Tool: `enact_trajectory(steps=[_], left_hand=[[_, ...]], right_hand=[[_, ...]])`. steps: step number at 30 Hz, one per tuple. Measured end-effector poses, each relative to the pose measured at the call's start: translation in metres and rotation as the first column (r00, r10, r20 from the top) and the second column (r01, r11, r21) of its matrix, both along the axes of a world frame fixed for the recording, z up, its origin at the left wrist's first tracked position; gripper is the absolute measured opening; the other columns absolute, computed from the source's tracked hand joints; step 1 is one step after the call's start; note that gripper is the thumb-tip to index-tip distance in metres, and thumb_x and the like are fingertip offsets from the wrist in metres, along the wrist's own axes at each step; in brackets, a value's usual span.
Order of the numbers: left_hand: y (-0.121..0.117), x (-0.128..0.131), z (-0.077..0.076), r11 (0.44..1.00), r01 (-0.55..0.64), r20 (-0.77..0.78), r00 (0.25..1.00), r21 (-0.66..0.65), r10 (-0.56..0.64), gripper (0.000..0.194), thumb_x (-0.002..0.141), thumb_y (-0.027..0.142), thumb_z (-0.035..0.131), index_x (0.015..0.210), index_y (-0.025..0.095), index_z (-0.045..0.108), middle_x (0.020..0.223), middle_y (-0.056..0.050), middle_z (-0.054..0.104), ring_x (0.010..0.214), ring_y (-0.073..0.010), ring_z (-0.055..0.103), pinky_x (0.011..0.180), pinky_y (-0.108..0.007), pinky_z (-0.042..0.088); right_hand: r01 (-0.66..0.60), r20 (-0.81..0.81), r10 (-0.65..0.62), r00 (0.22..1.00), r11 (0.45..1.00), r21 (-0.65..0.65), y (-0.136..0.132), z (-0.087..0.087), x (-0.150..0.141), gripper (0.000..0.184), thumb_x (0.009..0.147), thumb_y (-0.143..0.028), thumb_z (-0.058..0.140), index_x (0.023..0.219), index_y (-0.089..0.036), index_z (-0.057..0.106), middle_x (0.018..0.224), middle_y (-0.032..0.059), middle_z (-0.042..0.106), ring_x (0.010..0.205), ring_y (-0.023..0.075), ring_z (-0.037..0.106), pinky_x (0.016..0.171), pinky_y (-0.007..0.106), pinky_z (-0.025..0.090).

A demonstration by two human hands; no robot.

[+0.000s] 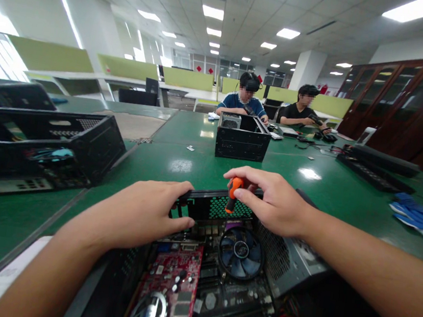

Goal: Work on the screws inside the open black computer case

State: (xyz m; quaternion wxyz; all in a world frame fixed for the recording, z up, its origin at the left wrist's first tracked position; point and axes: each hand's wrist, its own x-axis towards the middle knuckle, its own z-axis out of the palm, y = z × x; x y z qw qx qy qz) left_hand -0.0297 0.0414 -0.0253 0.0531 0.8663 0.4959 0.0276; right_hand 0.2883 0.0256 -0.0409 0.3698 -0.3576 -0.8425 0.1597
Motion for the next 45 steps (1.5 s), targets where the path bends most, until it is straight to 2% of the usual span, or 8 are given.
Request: enact_trajectory(steps=[6,11,13,17,20,23,26,45], left_hand=[[0.000,0.000,0.001,1.000,0.002,-0.010,1.000,0.002,-0.002,0.048,0.099,0.063,0.079,0.135,0.034,0.090,0.140,-0.012,0.100,0.129,-0.0466,0.095,0.109,-0.053,0.073],[0.001,0.001,0.001,1.000,0.001,-0.025,1.000,0.005,-0.001,0.052,0.098,0.063,0.075,0.137,0.033,0.089,0.142,-0.014,0.099,0.131,-0.0495,0.094,0.110,-0.057,0.073],[0.001,0.001,0.001,1.000,0.002,-0.031,1.000,0.005,-0.002,0.054,0.098,0.064,0.074,0.139,0.032,0.089,0.143,-0.015,0.099,0.133,-0.0500,0.094,0.112,-0.058,0.073],[0.002,0.000,0.001,1.000,0.009,-0.034,0.999,-0.001,-0.010,0.056,0.098,0.066,0.074,0.141,0.032,0.088,0.143,-0.015,0.099,0.129,-0.0489,0.095,0.111,-0.058,0.073],[0.003,0.000,0.000,1.000,0.012,-0.031,0.999,0.004,-0.012,0.057,0.099,0.066,0.073,0.142,0.032,0.088,0.146,-0.016,0.099,0.132,-0.0499,0.094,0.112,-0.060,0.073],[0.004,-0.001,-0.001,1.000,0.019,-0.018,1.000,0.007,-0.018,0.054,0.098,0.067,0.075,0.138,0.032,0.088,0.145,-0.015,0.099,0.132,-0.0496,0.094,0.111,-0.059,0.073],[0.005,-0.002,-0.002,1.000,0.025,-0.008,1.000,0.010,-0.025,0.052,0.098,0.068,0.077,0.135,0.033,0.088,0.140,-0.014,0.100,0.125,-0.0474,0.095,0.108,-0.057,0.073],[0.008,-0.003,-0.004,1.000,0.021,-0.013,1.000,0.010,-0.021,0.056,0.097,0.070,0.075,0.138,0.034,0.088,0.141,-0.014,0.099,0.128,-0.0486,0.095,0.108,-0.057,0.072]], right_hand=[[0.021,0.026,-0.021,0.999,1.000,0.000,0.000,0.003,-0.002,0.015,0.113,-0.039,0.087,0.119,-0.025,0.088,0.106,0.0048,0.090,0.094,0.0252,0.078,0.091,0.038,0.061],[0.030,0.033,-0.031,0.999,0.999,0.017,0.000,0.002,0.002,0.032,0.115,-0.029,0.074,0.143,-0.022,0.088,0.116,0.0076,0.092,0.091,0.0236,0.076,0.091,0.039,0.061],[0.021,0.022,-0.022,1.000,0.999,0.030,-0.001,0.003,0.003,0.036,0.114,-0.025,0.071,0.146,-0.023,0.088,0.118,0.0076,0.092,0.090,0.0234,0.078,0.089,0.038,0.061],[-0.007,-0.040,0.011,0.999,0.995,0.097,-0.012,0.009,0.007,0.021,0.104,-0.028,0.074,0.120,-0.024,0.087,0.102,0.0045,0.089,0.084,0.0226,0.076,0.081,0.036,0.060],[-0.031,-0.059,0.040,0.997,0.991,0.132,-0.020,0.014,0.012,0.005,0.090,-0.023,0.071,0.090,-0.027,0.074,0.076,-0.0024,0.073,0.064,0.0168,0.060,0.066,0.033,0.049],[-0.069,-0.028,0.073,0.997,0.989,0.128,-0.024,0.016,0.014,0.013,0.079,-0.021,0.066,0.073,-0.030,0.059,0.061,-0.0075,0.054,0.053,0.0133,0.043,0.057,0.032,0.038],[-0.104,0.002,0.105,0.994,0.987,0.123,-0.023,0.017,0.013,0.016,0.076,-0.022,0.064,0.069,-0.031,0.053,0.057,-0.0086,0.047,0.051,0.0128,0.037,0.056,0.032,0.036],[-0.161,0.066,0.152,0.986,0.973,0.167,-0.023,0.013,0.012,0.013,0.078,-0.019,0.066,0.073,-0.030,0.061,0.063,-0.0058,0.059,0.053,0.0141,0.045,0.057,0.031,0.038]])
